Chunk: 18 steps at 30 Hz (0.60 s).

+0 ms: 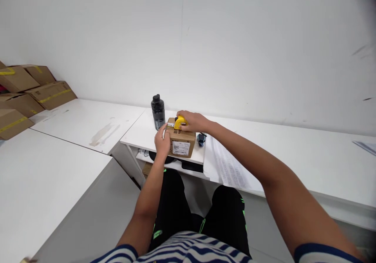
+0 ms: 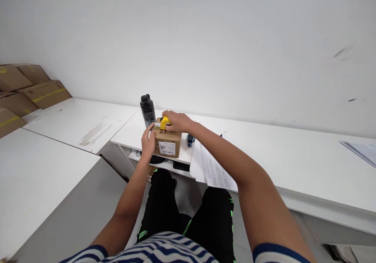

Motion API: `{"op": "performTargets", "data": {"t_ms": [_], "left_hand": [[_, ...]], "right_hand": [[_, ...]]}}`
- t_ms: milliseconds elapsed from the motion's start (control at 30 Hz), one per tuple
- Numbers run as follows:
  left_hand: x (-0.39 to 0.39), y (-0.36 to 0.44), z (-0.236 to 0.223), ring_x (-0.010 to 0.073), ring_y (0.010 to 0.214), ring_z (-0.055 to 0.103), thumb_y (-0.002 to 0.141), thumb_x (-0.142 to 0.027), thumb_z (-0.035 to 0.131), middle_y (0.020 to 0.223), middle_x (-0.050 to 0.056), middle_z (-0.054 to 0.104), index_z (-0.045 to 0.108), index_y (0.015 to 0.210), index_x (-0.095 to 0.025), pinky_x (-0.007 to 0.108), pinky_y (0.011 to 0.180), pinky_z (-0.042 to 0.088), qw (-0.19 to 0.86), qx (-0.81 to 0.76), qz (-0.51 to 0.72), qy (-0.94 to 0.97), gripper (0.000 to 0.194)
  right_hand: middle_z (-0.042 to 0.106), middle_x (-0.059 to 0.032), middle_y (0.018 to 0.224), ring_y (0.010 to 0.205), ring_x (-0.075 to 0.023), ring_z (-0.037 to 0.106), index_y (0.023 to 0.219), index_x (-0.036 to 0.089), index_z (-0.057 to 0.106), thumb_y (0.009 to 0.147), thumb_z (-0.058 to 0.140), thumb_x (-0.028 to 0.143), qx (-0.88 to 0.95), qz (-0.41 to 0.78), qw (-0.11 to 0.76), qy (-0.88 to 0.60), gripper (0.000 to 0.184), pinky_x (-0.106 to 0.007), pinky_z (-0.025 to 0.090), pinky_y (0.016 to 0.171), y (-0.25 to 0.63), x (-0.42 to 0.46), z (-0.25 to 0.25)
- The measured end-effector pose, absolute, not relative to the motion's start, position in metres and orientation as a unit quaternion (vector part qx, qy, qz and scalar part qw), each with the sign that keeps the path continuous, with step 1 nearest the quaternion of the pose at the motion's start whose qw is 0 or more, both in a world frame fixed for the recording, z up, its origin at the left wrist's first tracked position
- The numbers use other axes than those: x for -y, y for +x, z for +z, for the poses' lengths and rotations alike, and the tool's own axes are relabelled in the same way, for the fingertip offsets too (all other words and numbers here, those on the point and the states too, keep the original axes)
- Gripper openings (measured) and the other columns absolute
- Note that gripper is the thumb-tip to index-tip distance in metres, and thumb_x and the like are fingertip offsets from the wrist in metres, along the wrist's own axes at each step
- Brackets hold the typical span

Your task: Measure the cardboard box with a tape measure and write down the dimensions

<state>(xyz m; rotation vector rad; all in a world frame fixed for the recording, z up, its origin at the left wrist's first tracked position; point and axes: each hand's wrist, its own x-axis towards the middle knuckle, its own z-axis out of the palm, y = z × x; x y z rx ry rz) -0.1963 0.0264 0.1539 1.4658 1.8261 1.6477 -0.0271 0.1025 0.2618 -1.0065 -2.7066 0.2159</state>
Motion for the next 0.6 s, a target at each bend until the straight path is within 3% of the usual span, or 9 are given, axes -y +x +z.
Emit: {"op": "performTargets", "data": {"t_ms": [133,600], "left_hand": [[-0.023,-0.202,0.159,0.0238,0.139,0.049,0.093,-0.029,0.045,0.144,-0.001,0.059,0.059,0.136,-0.032,0.044,0.117,0.037,0.109,-0.676,0.509,0.521,0.046],[-0.031,-0.2,0.155,0.0208,0.132,0.055,0.095,-0.033,0.038,0.145,0.001,0.058,0.058,0.138,-0.027,0.034,0.109,0.046,0.144,-0.662,0.537,0.504,0.047]], "right_hand": [[0.063,-0.008,0.128,0.092,-0.0239,0.063,0.131,0.024,0.048,0.082,0.058,0.037,0.918,0.084,0.128,-0.366,0.051,-0.031,0.042,0.069,0.012,-0.098,0.259],[0.07,-0.0047,0.103,0.078,-0.0213,0.063,0.126,0.027,0.049,0.081,0.059,0.038,0.883,0.118,0.157,-0.427,0.048,-0.03,0.041,0.063,0.077,-0.093,0.239]]}}
